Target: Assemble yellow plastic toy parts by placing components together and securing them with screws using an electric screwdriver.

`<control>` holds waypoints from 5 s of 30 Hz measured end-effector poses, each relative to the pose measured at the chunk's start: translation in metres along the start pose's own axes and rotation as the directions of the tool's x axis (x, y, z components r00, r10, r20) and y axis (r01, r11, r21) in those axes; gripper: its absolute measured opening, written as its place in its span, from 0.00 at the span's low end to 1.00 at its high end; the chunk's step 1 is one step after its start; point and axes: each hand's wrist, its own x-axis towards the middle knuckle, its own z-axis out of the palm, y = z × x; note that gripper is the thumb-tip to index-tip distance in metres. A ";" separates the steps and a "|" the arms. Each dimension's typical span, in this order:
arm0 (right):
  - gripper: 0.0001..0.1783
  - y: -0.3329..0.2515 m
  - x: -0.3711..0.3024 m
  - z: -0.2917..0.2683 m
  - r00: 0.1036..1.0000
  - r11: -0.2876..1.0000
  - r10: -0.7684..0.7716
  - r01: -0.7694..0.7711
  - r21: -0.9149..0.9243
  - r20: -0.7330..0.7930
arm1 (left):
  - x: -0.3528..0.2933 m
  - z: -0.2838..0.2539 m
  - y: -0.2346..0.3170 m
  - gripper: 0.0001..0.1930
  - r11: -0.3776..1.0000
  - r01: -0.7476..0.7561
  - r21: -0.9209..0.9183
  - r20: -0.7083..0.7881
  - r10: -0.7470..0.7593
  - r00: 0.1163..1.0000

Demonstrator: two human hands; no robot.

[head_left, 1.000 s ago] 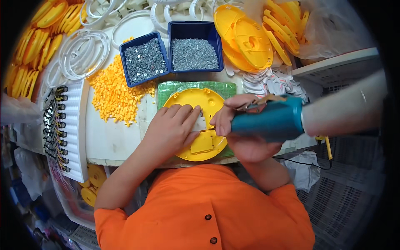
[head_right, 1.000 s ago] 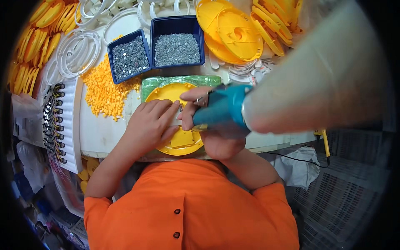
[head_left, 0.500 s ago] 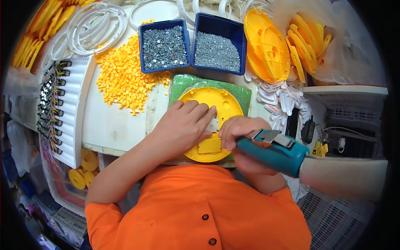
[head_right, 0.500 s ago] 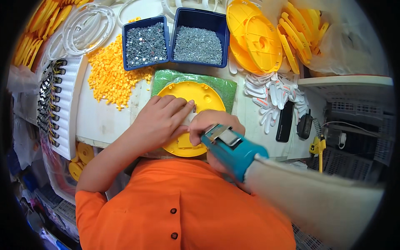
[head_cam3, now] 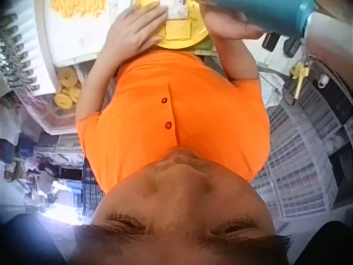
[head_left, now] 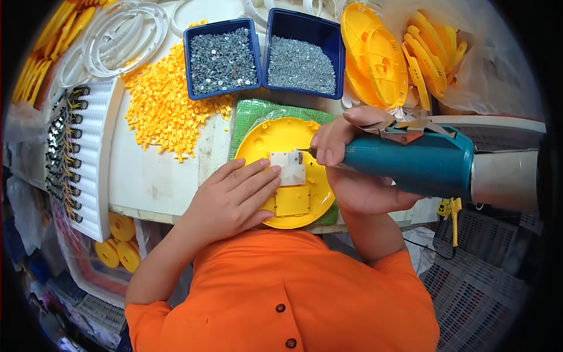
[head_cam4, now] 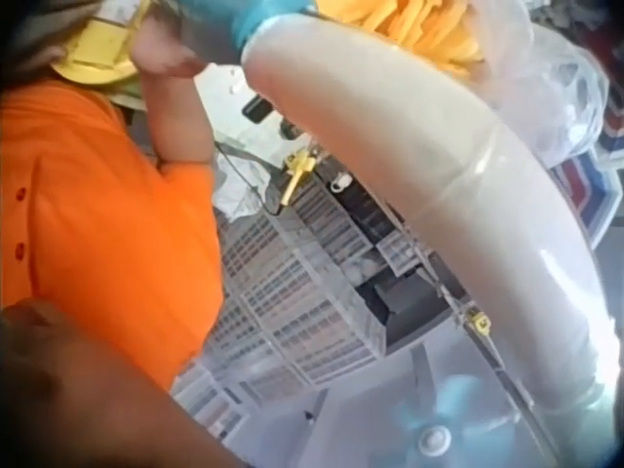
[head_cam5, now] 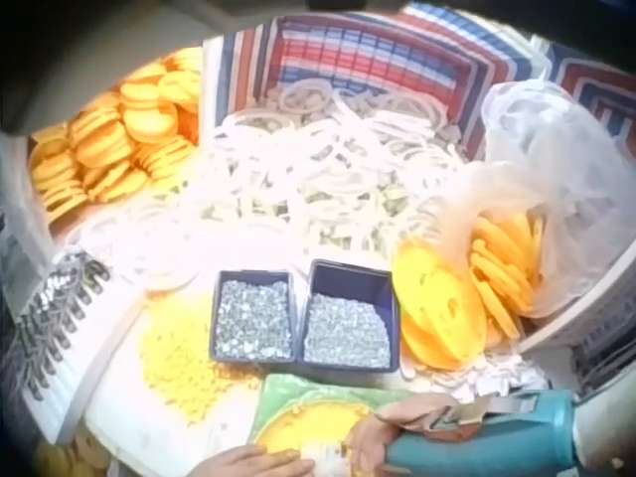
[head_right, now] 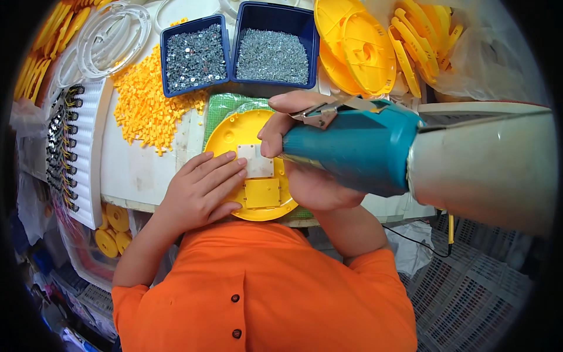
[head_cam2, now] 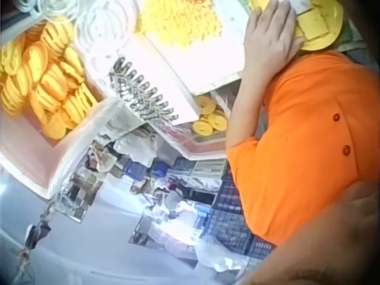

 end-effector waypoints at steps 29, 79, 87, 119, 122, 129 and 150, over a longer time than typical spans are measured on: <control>0.55 0.029 0.017 0.014 0.992 0.985 0.117 -0.109 -0.137 0.055 | -0.007 0.020 -0.008 0.23 0.999 -0.033 -0.005 -0.209 0.031 0.977; 0.24 -0.028 -0.021 -0.007 0.839 0.522 -0.527 0.194 -0.831 -0.135 | -0.152 -0.202 -0.220 0.07 0.443 0.687 0.576 -0.172 -0.756 0.632; 0.19 -0.028 -0.037 0.032 0.953 0.489 -0.158 0.303 -0.818 0.259 | -0.099 -0.226 -0.129 0.06 0.819 0.278 -0.502 -0.579 -0.557 0.595; 0.11 0.049 -0.032 0.018 0.919 0.036 0.254 0.304 -0.952 0.303 | 0.057 -0.054 -0.108 0.09 0.961 0.249 -0.120 -0.395 -0.276 0.876; 0.12 0.046 -0.028 0.020 0.916 0.042 0.251 0.314 -0.949 0.314 | 0.076 -0.040 -0.140 0.10 0.870 0.297 0.394 -0.370 -0.145 0.918; 0.18 -0.013 -0.036 -0.024 0.806 -0.221 -0.394 0.385 -0.896 0.443 | 0.076 -0.040 -0.150 0.05 0.855 0.338 0.394 -0.355 -0.197 0.914; 0.52 -0.005 -0.005 0.040 0.968 0.970 0.238 -0.232 0.076 -0.085 | 0.012 0.008 -0.004 0.11 0.971 0.189 -0.146 -0.251 -0.221 0.942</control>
